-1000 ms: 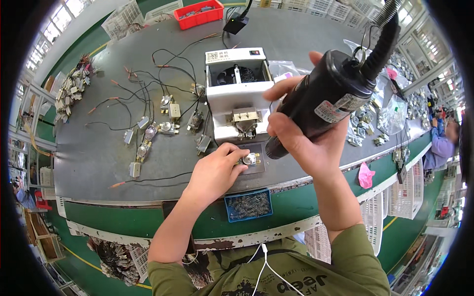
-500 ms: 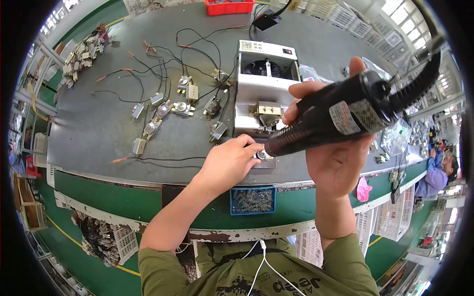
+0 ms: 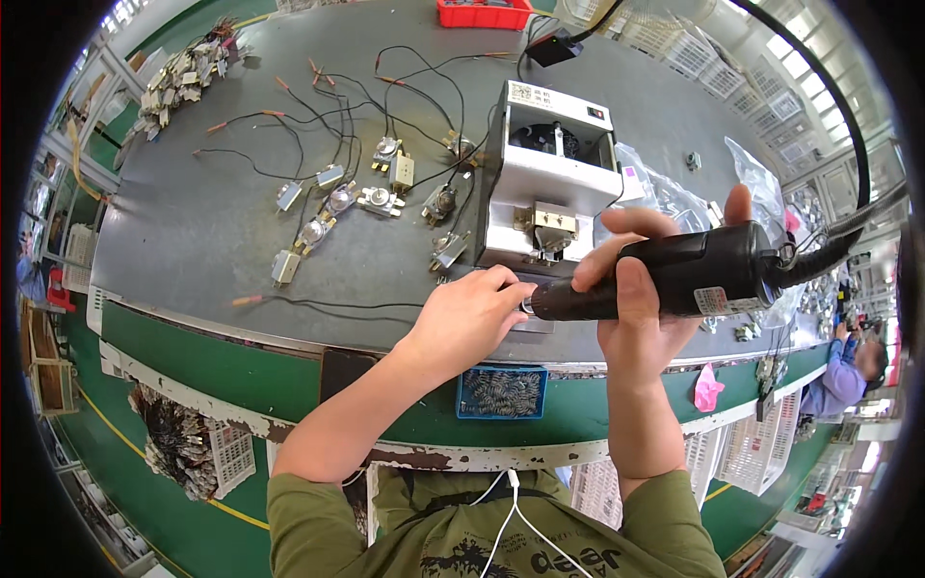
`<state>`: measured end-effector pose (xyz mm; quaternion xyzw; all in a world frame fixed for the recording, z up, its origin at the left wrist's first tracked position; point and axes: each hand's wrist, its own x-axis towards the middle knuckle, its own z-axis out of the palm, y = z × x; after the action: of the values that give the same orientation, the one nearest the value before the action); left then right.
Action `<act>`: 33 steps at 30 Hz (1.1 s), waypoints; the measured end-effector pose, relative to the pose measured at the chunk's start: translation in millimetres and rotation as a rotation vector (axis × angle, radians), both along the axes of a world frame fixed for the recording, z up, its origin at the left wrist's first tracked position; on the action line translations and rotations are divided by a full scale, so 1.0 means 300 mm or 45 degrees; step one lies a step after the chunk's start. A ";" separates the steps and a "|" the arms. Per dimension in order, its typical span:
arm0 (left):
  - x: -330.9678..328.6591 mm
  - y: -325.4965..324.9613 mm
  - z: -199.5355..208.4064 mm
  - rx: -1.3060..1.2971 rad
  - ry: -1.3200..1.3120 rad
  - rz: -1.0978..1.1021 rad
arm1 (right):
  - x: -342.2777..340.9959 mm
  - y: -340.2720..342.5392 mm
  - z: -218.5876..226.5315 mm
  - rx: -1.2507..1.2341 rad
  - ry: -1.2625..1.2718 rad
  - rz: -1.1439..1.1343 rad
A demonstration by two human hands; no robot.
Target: The person is assembling small electronic components using a powered tool at a factory workstation.
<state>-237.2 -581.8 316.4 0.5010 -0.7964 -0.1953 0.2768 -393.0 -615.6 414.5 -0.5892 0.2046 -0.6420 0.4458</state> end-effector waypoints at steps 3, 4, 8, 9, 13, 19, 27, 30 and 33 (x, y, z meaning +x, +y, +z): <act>-0.002 0.000 0.011 0.033 -0.035 -0.001 | -0.001 0.000 -0.019 0.027 -0.047 -0.016; -0.002 0.000 0.010 0.037 -0.036 -0.006 | -0.001 0.002 -0.024 0.025 -0.041 -0.029; -0.002 -0.004 0.006 0.022 -0.041 -0.017 | 0.004 -0.005 -0.050 0.028 -0.011 -0.043; -0.002 -0.006 0.006 0.022 -0.041 -0.016 | 0.004 -0.007 -0.056 0.028 -0.011 -0.042; -0.001 -0.010 0.005 0.051 -0.043 -0.012 | 0.007 -0.008 -0.071 0.032 0.007 -0.076; -0.003 -0.011 0.004 0.068 -0.039 -0.010 | 0.002 -0.012 -0.088 -0.015 0.125 -0.083; -0.003 -0.003 0.016 0.098 -0.019 -0.013 | 0.018 -0.010 -0.092 0.036 -0.009 0.006; -0.014 -0.003 0.023 0.104 0.006 0.011 | 0.004 -0.024 -0.091 -0.017 0.015 0.039; -0.017 -0.005 0.021 0.092 -0.019 0.010 | -0.009 -0.035 -0.092 -0.038 -0.031 0.107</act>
<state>-242.5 -583.1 322.7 0.5153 -0.7888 -0.2190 0.2535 -395.6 -626.0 386.9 -0.5962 0.1646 -0.6327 0.4660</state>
